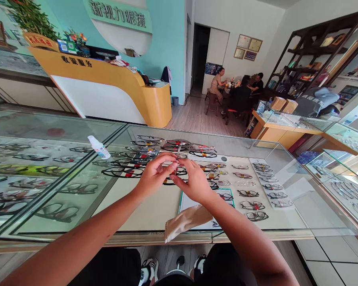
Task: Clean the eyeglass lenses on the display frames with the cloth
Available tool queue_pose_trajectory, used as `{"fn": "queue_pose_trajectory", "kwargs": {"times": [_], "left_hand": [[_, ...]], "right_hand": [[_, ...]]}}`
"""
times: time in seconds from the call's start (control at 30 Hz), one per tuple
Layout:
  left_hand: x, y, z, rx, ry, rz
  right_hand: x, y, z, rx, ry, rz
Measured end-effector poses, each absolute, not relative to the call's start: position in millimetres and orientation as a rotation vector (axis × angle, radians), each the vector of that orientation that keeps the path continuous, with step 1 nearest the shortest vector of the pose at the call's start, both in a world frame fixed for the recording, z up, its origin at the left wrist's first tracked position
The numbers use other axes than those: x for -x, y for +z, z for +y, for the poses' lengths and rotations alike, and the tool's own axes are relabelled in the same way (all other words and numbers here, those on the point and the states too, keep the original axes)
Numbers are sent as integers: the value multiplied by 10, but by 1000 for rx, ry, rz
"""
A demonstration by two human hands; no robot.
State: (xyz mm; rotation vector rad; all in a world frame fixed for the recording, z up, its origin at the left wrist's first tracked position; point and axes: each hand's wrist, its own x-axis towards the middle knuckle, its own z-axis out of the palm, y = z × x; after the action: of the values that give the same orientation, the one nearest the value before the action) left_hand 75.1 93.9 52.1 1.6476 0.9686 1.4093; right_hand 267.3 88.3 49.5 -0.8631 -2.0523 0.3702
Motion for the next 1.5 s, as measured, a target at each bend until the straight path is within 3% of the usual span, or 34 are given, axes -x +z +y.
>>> {"fn": "queue_pose_trajectory", "kwargs": {"times": [0.5,1.0,1.5], "left_hand": [[-638,609,996,-1696,1390,1007],[-570,800,943,-1983,1324,793],[-505,867,945,-2004,1326,808]], "right_hand": [[-2722,528,892,812,500,-2035],[-2919,804,843,642,960,-2079],[-2942,834,834,644,948,-2079]]}}
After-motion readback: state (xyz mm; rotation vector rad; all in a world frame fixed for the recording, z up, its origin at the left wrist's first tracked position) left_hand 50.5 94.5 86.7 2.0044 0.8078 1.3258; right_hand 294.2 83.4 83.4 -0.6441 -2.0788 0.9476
